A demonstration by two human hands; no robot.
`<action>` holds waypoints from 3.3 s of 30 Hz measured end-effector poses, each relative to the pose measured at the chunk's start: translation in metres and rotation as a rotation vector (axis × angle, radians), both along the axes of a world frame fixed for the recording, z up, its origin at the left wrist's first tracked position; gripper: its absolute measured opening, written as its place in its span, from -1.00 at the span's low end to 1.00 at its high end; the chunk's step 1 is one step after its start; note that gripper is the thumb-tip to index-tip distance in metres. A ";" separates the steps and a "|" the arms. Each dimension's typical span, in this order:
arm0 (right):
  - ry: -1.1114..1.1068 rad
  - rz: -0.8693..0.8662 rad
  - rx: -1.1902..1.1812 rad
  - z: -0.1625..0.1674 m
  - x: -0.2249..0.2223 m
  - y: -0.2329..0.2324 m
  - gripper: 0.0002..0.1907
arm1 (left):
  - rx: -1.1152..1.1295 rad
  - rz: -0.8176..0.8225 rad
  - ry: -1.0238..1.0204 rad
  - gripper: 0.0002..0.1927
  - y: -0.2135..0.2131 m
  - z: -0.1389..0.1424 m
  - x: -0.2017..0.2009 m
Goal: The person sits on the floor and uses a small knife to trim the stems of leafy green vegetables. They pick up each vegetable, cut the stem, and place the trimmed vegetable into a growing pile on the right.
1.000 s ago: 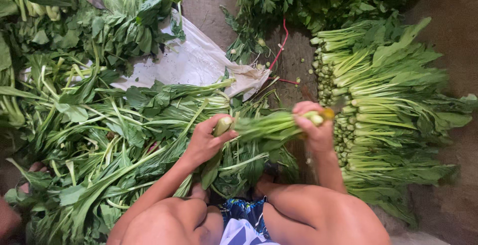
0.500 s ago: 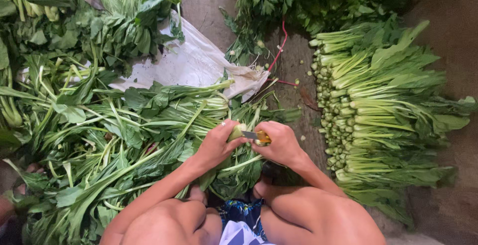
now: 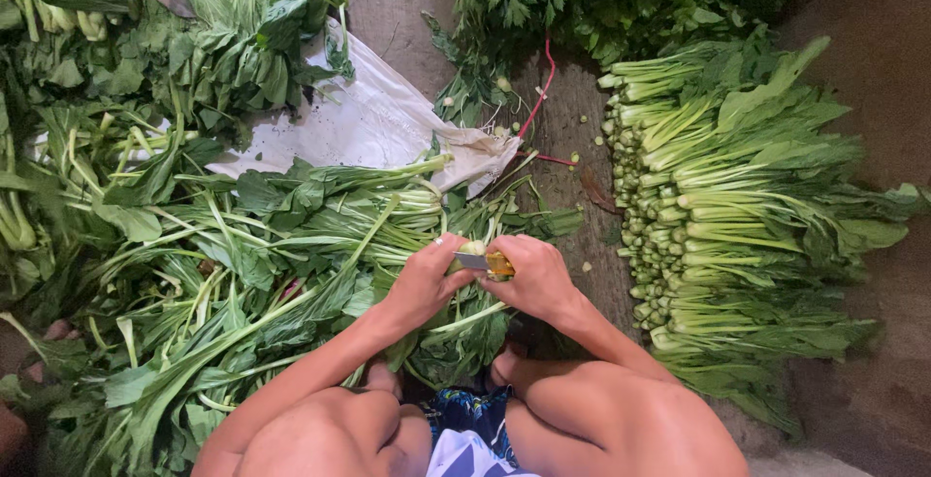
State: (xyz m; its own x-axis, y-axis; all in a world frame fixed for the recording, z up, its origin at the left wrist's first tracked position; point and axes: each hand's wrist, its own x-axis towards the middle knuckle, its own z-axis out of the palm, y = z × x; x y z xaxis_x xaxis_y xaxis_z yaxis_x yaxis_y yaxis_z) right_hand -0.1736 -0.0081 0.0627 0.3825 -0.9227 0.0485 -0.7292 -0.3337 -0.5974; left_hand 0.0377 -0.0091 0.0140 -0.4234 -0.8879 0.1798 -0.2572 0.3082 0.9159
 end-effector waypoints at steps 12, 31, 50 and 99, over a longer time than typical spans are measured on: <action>-0.248 -0.238 0.308 -0.013 -0.036 -0.010 -0.74 | -0.142 0.217 -0.096 -0.53 -0.003 0.029 0.019; -0.651 0.121 0.389 0.038 -0.017 -0.005 -0.52 | 0.114 -0.093 0.441 -0.45 -0.004 0.041 -0.023; -1.744 -0.181 0.211 0.046 -0.121 0.045 -0.54 | 0.703 -0.553 -0.367 -0.41 0.030 -0.080 -0.003; -0.262 -0.760 -0.398 -0.055 -0.194 -0.045 -0.67 | 0.170 0.321 -0.245 -0.77 -0.059 -0.062 0.044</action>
State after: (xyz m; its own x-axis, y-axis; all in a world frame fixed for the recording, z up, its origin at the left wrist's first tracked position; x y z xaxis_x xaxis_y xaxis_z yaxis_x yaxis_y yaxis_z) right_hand -0.3677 -0.0532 0.0074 -0.3933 -0.8185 0.4187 -0.6939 -0.0345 -0.7192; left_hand 0.0812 -0.0677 -0.0475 -0.1332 -0.9898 -0.0513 -0.5312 0.0276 0.8468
